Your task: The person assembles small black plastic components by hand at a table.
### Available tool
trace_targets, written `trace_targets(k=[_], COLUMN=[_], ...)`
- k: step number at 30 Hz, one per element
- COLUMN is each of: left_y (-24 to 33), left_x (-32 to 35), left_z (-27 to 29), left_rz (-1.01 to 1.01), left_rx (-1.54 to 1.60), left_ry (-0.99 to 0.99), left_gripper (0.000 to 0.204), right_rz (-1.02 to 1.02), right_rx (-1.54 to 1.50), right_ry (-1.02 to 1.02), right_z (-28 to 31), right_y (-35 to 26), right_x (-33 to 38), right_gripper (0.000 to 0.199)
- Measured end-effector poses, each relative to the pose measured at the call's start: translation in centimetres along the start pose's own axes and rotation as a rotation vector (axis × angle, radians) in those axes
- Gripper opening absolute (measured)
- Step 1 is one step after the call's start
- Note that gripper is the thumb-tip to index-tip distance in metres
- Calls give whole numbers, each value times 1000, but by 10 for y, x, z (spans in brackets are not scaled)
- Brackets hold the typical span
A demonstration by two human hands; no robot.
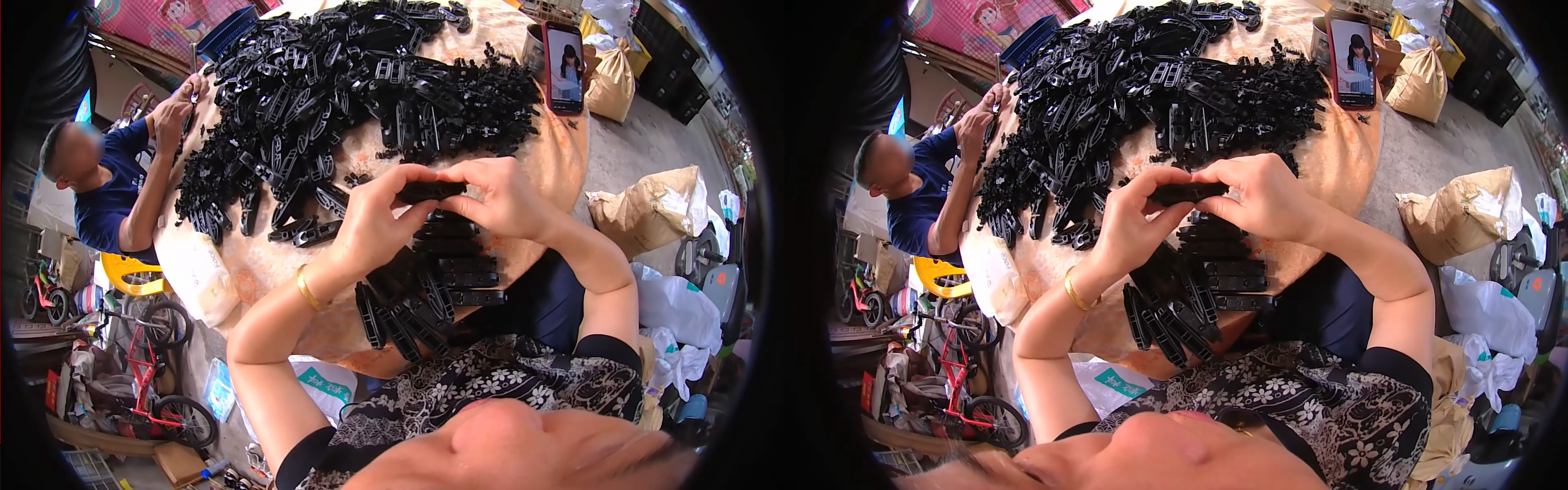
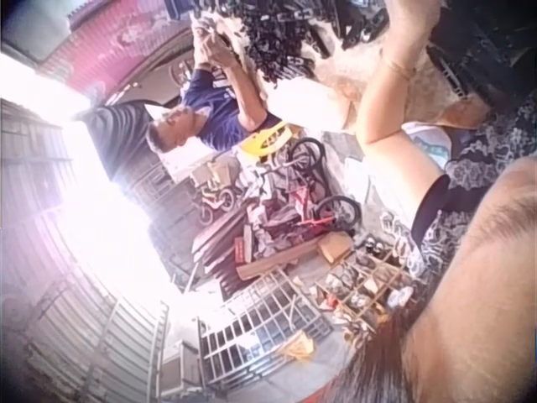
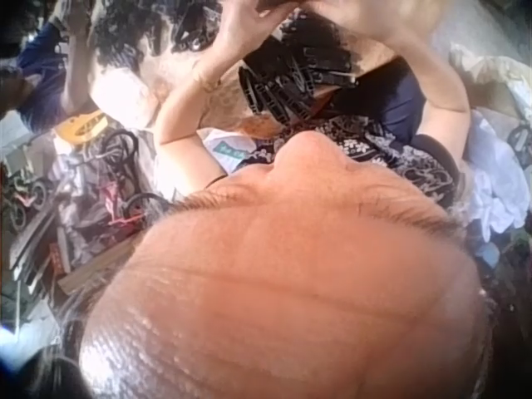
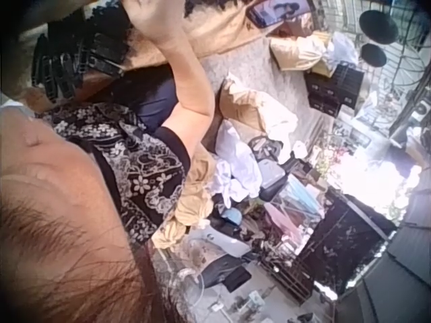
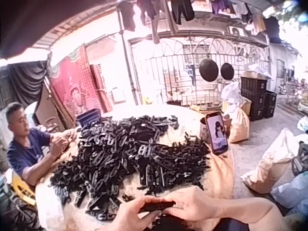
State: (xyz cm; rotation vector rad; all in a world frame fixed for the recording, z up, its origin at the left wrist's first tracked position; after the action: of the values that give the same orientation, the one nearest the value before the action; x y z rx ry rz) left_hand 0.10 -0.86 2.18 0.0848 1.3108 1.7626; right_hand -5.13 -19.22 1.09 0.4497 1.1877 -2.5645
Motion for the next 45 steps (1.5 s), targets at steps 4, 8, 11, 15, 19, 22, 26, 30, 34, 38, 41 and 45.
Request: trace_targets(k=[4, 8, 11, 15, 19, 22, 26, 30, 34, 38, 41, 45], left_y=[-8, -27, -46, -55, -52, -63, -70, -78, -82, -86, -76, -45], left_x=[-15, -20, -16, -16, -17, -14, -15, -16, -16, -20, -21, -26], left_z=[24, 77, 92, 85, 83, 96, 98, 94, 95, 98, 101, 99], left_rz=[-12, -58, 138, 170, 165, 223, 298, 103, 64, 12, -30, -45], left_rx=[-277, -1193, -1256, -1190, -1338, -1353, -1287, -1297, -1247, -1164, -1118, -943], left_ry=[-120, 115, 16, -78, 5, -71, -106, 86, 104, 150, 309, 488], left_gripper=[39, 40, 37, 28, 28, 28, 32, 33, 36, 31, 27, 22], right_rz=[-253, -31, 33, -67, -150, -204, -41, -18, -165, -200, -158, -38], right_rx=[-109, 111, 105, 227, 664, 704, 592, 543, 643, 734, 670, 526], right_ry=[-151, -161, -246, -58, 144, 56, -34, -54, -15, -91, -130, -37], right_z=[5, 1, 1, 10, 24, 19, 8, 10, 29, 31, 24, 17], right_y=[12, 17, 12, 11, 20, 15, 24, 26, 10, 27, 27, 26], right_x=[0, 1, 0, -2, -1, 0, 2, 2, 3, 7, 4, 3], right_gripper=[28, 26, 25, 26, 28, 23, 17, 16, 13, 16, 22, 13])
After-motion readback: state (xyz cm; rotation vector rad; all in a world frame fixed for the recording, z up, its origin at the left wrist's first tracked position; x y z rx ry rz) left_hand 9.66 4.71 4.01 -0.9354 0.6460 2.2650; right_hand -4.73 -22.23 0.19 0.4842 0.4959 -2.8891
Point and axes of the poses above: each hand's wrist, its own x-axis away from the middle knuckle, its own z-axis out of the back of the hand, y = z × x, the point moved 2 cm from there along -x, towards the middle knuckle, and after that the axes turned 11 degrees about -z, right-handed, at the moved point
